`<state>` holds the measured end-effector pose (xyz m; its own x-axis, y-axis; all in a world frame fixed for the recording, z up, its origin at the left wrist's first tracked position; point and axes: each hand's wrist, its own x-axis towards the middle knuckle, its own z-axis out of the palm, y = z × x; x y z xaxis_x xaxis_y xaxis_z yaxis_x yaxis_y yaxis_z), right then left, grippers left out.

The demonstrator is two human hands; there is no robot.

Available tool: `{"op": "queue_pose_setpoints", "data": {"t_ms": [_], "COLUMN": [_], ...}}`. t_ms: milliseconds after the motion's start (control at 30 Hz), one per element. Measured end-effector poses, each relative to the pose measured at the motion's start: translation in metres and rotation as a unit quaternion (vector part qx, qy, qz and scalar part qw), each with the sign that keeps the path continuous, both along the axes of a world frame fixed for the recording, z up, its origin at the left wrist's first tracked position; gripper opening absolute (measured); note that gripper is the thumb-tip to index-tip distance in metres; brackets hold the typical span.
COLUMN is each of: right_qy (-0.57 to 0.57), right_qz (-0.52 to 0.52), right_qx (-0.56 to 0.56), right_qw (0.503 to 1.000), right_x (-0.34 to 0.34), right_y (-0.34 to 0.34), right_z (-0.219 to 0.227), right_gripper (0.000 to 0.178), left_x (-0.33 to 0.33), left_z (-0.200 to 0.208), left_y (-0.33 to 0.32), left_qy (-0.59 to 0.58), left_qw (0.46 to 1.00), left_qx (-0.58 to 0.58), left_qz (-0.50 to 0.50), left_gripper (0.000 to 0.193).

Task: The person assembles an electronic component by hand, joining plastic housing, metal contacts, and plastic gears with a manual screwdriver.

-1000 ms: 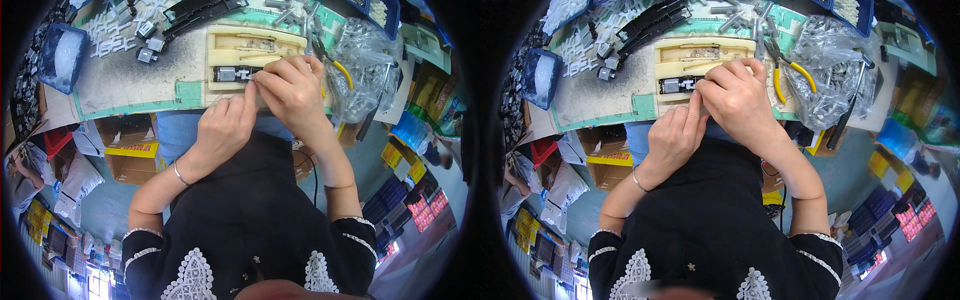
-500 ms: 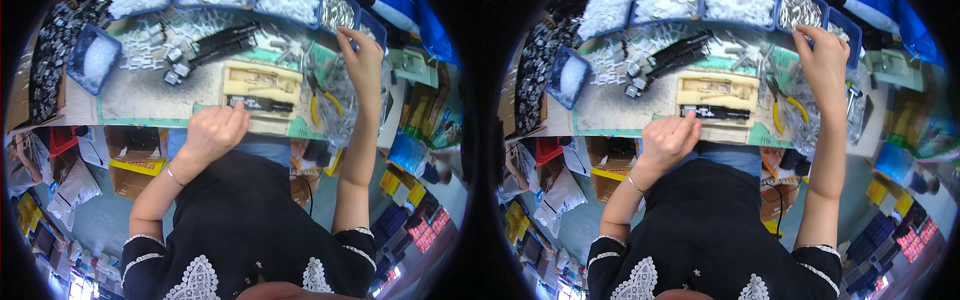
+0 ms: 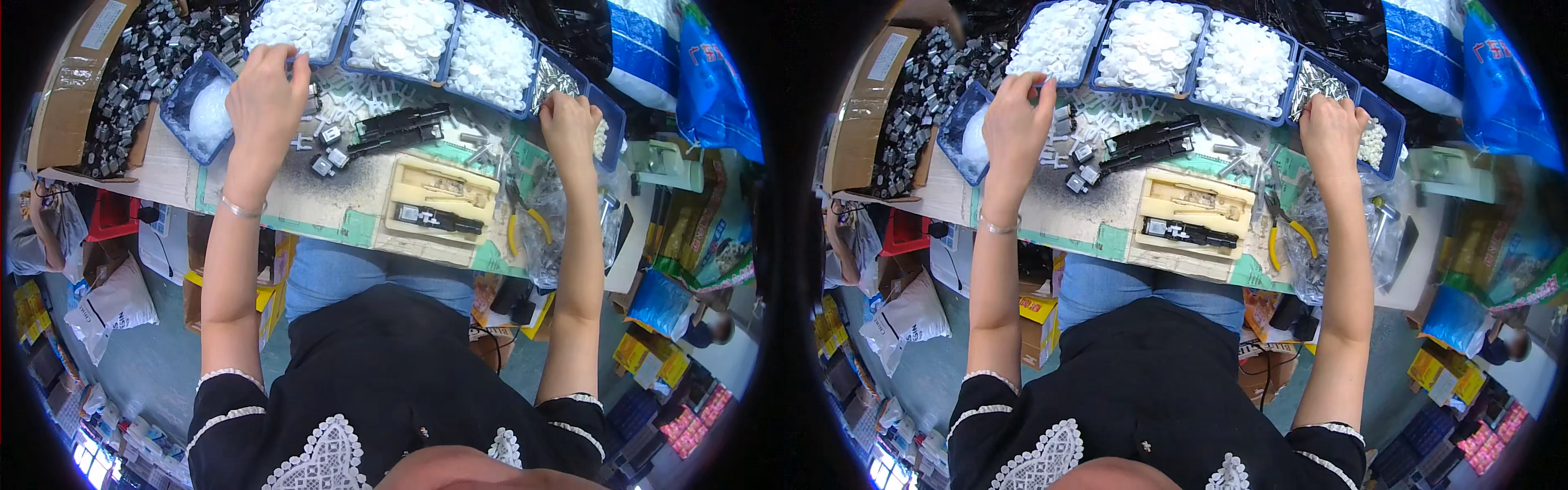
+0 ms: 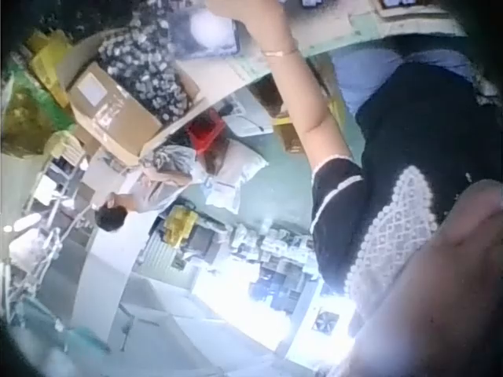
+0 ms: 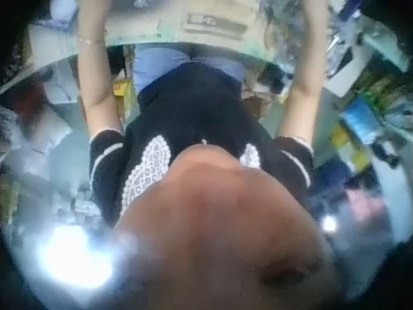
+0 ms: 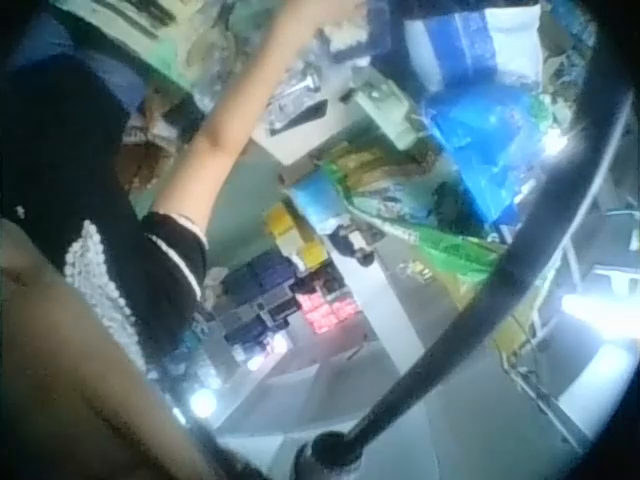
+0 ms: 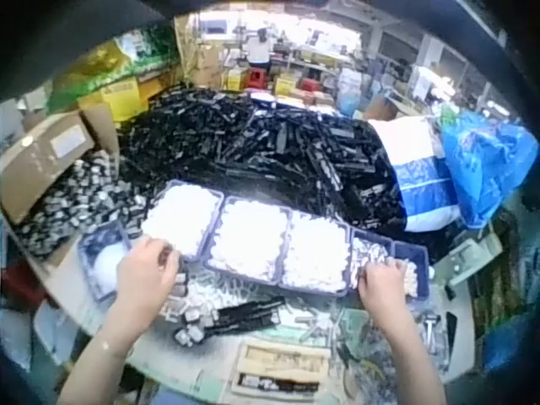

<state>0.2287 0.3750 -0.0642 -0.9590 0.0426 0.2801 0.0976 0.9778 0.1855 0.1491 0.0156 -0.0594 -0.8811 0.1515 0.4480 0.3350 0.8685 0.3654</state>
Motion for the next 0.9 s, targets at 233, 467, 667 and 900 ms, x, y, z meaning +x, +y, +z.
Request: {"op": "queue_pose_setpoints", "data": {"t_ms": [233,467,667,900], "right_qy": [-0.010,0.059,0.053,0.088], "right_qz": [0.038,-0.076,-0.109,-0.025], "right_qx": [0.023,-0.171,-0.161,-0.158], "right_qw": [0.999,0.980,0.980,0.983], "right_x": [-0.005,-0.002,-0.003,0.000], "right_y": [0.004,0.015,0.014,0.019], "right_z": [0.001,0.006,0.009,0.006], "right_gripper": [0.013,0.021,0.025,0.022], "left_x": [-0.029,-0.036,-0.039,-0.039], "left_z": [-0.012,-0.018,-0.022,-0.025], "left_y": [0.012,0.008,0.006,0.012], "left_qy": [-0.019,0.057,0.136,0.106], "left_qw": [0.998,0.996,0.987,0.983], "left_qx": [-0.051,-0.063,-0.033,0.126], "left_qz": [0.037,-0.016,-0.079,-0.085], "left_gripper": [0.021,0.018,0.011,0.009]}}
